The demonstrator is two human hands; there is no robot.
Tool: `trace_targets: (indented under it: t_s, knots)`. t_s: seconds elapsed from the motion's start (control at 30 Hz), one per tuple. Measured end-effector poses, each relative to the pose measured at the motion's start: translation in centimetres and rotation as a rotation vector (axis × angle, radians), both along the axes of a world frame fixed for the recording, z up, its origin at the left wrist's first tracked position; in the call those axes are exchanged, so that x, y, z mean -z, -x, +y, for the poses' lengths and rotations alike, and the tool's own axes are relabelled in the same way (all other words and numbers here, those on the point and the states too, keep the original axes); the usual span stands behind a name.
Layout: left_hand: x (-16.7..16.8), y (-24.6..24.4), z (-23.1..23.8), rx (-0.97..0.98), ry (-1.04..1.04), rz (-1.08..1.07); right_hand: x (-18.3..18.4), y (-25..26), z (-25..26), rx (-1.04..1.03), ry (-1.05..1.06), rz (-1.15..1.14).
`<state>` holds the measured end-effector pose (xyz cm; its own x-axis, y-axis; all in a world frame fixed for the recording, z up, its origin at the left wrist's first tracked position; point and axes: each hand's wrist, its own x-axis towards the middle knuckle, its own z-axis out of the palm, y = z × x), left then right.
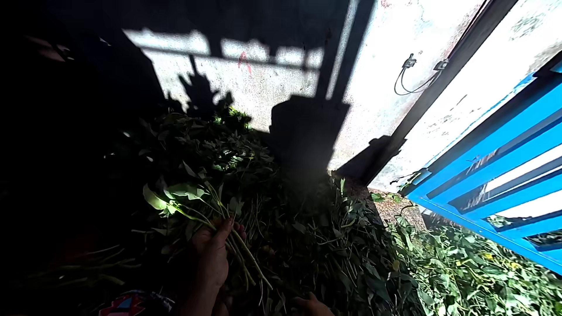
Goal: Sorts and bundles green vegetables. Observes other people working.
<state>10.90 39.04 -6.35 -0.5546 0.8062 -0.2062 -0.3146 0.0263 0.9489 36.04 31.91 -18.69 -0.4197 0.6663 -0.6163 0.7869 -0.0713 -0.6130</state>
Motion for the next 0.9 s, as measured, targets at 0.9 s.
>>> trace_targets:
  t_s: [0.9]
  knots:
    - [1.9, -1.4, -0.7, 0.147, 0.096, 0.126, -6.5, 5.6, 0.7, 0.278, -0.634, 0.313]
